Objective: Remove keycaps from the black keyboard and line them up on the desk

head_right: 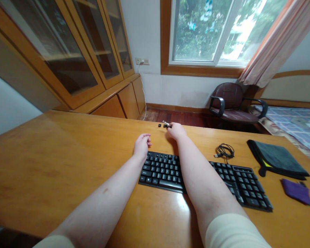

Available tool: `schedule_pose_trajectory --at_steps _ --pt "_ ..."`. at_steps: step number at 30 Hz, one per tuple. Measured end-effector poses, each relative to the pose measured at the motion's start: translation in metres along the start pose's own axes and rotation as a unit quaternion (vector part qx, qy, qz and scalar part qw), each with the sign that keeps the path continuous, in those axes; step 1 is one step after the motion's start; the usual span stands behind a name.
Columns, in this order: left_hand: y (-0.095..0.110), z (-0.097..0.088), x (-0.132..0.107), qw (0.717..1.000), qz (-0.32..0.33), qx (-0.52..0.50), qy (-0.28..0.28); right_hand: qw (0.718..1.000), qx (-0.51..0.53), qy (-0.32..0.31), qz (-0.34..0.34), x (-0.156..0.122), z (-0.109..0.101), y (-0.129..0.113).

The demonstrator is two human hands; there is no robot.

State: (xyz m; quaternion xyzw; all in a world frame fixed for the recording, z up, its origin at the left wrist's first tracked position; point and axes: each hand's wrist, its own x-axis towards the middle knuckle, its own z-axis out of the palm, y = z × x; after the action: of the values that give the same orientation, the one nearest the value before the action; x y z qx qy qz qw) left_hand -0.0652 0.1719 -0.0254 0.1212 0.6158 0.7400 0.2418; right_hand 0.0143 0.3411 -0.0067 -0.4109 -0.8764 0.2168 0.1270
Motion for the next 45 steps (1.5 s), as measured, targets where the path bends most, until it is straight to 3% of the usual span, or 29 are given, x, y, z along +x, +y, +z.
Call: schedule_pose_trajectory --at_steps 3,7,21,45 --pt "0.000 0.000 0.000 1.000 0.000 -0.001 0.000 0.994 0.021 0.062 0.089 0.007 -0.006 0.011" --pt "0.000 0.000 0.000 1.000 0.001 -0.001 0.000 0.991 0.028 0.047 0.123 0.012 -0.006 0.021" --pt "0.001 0.000 -0.001 1.000 0.002 0.002 -0.001 0.994 0.040 0.002 0.104 0.012 0.002 0.020" --pt "-0.001 -0.001 0.000 1.000 0.008 0.006 -0.006 0.995 0.041 0.003 0.087 0.016 0.006 0.022"
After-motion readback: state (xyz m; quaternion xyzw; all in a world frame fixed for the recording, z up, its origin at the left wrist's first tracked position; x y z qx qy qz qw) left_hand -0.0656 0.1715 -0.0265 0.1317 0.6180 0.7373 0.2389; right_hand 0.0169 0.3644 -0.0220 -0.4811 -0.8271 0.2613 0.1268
